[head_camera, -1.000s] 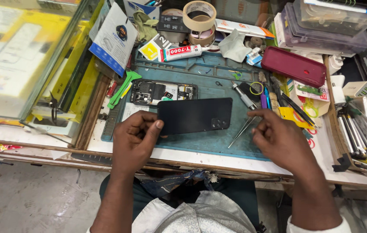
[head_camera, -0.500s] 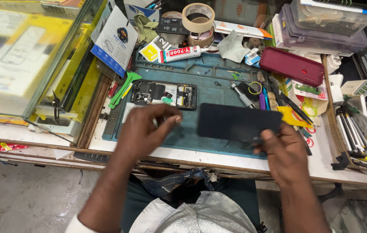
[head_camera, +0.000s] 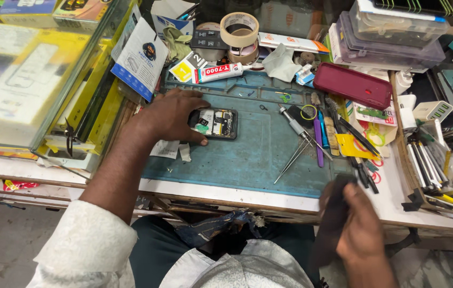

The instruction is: The person uses tweezers to remove small debris from a smartphone back cover, then picks up the cover and inspects it from multiple angles. The person continues to clean the cover with tweezers and handles the phone components on a cluttered workbench.

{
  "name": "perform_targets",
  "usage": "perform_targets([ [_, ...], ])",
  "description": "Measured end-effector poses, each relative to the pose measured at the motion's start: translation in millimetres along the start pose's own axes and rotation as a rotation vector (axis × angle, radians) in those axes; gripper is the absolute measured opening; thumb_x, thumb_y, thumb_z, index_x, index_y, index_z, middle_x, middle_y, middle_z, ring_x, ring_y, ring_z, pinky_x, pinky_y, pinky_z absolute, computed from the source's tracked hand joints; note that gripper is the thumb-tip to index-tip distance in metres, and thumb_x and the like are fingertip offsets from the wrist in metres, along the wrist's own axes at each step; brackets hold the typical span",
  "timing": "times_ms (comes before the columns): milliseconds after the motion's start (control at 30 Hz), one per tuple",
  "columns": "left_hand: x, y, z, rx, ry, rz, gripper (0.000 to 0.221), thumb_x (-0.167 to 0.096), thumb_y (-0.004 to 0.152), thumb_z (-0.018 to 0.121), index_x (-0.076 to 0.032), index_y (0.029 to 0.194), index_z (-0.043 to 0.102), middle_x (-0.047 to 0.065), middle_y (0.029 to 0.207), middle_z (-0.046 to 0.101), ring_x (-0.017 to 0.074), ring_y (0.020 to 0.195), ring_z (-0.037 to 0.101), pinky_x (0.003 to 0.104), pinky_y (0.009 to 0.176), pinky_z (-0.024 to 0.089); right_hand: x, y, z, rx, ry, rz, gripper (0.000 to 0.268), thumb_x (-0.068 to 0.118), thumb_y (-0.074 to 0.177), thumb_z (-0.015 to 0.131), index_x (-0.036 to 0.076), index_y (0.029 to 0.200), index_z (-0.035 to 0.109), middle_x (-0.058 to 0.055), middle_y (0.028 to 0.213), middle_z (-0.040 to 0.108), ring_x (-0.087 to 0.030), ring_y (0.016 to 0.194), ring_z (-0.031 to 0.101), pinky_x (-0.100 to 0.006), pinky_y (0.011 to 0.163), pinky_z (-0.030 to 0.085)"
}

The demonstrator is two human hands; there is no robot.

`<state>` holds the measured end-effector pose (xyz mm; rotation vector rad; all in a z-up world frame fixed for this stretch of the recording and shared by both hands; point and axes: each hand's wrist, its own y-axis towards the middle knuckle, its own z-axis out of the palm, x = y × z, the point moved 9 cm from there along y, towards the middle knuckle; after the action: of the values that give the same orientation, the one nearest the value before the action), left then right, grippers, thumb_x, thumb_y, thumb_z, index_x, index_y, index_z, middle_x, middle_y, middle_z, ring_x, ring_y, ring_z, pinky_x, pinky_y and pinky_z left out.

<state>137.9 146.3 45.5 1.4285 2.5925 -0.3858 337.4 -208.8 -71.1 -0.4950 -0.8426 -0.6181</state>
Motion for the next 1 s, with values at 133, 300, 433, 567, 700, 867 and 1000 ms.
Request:
perform_targets([
  [133,-4.1,1.4,-9.3,-0.039,-0.038,0.068,0.091,-0.048,0.062,0.094,-0.02,0.14,0.058,0.005,0.159,0.042,0.0287,0.146,0.038,0.058,0.116,0.028,-52.1,-35.2,7.1,0.193,0.009,0.244,0.033,0.029,0.099,0.07,-0.002,0.108,0.063,-0.014,0.087,0.069,-0.022,0.072,0.067,-0.035,0.063,0.055],
  [300,-6.4,-4.6,-35.1,-0.194,-0.236,0.125,0.09,-0.042,0.066,0.092,-0.013,0.143,0.056,0.012,0.145,0.058,0.0312,0.132,0.057,0.047,0.11,0.047,-92.9,-78.4,22.4,0.332,0.035,0.581,0.04,0.028,0.091,0.068,-0.004,0.113,0.058,-0.021,0.09,0.072,-0.03,0.079,0.072,-0.044,0.07,0.06],
  [433,-10.7,-13.5,-48.4,-0.278,-0.539,0.172,0.085,-0.035,0.067,0.096,-0.004,0.135,0.054,0.01,0.114,0.064,0.0228,0.108,0.063,0.038,0.092,0.054,-95.7,-107.1,31.9,0.365,0.044,0.807,0.062,0.033,0.086,0.067,-0.003,0.133,0.05,-0.028,0.108,0.073,-0.036,0.094,0.075,-0.047,0.085,0.059],
  [567,1.2,-20.2,-38.9,-0.294,-0.816,0.007,0.076,-0.028,0.065,0.096,-0.007,0.126,0.055,-0.002,0.082,0.052,0.0081,0.074,0.052,0.028,0.063,0.05,-78.9,-114.6,68.1,0.594,0.263,0.705,0.082,0.036,0.095,0.063,-0.011,0.153,0.028,-0.034,0.114,0.064,-0.036,0.104,0.068,-0.048,0.095,0.053],
  [700,-3.3,-24.8,-16.2,-0.328,-1.281,-0.041,0.053,-0.027,0.076,0.087,-0.009,0.114,0.056,-0.005,0.071,0.045,0.0045,0.058,0.043,0.024,0.046,0.038,-48.4,-103.0,114.6,0.72,0.336,0.663,0.089,0.045,0.095,0.059,-0.002,0.159,0.019,-0.03,0.127,0.056,-0.034,0.109,0.063,-0.047,0.097,0.051],
  [867,-12.2,-25.7,15.9,-0.348,-1.673,-0.089,0.026,-0.035,0.101,0.061,-0.01,0.109,0.062,-0.007,0.066,0.039,0.0044,0.052,0.037,0.023,0.043,0.031,6.1,-70.0,155.1,0.619,0.371,0.398,0.087,0.054,0.102,0.045,-0.001,0.164,0.019,-0.026,0.132,0.051,-0.035,0.111,0.057,-0.054,0.097,0.049],
  [1000,-17.2,-35.7,14.8,-0.449,-1.599,-0.007,0.03,-0.035,0.108,0.049,-0.009,0.105,0.063,-0.006,0.069,0.041,0.0053,0.056,0.038,0.023,0.046,0.032,25.3,-48.5,166.7,0.573,0.324,0.246,0.087,0.052,0.105,0.041,-0.003,0.169,0.021,-0.023,0.134,0.053,-0.033,0.114,0.055,-0.051,0.1,0.048],
])
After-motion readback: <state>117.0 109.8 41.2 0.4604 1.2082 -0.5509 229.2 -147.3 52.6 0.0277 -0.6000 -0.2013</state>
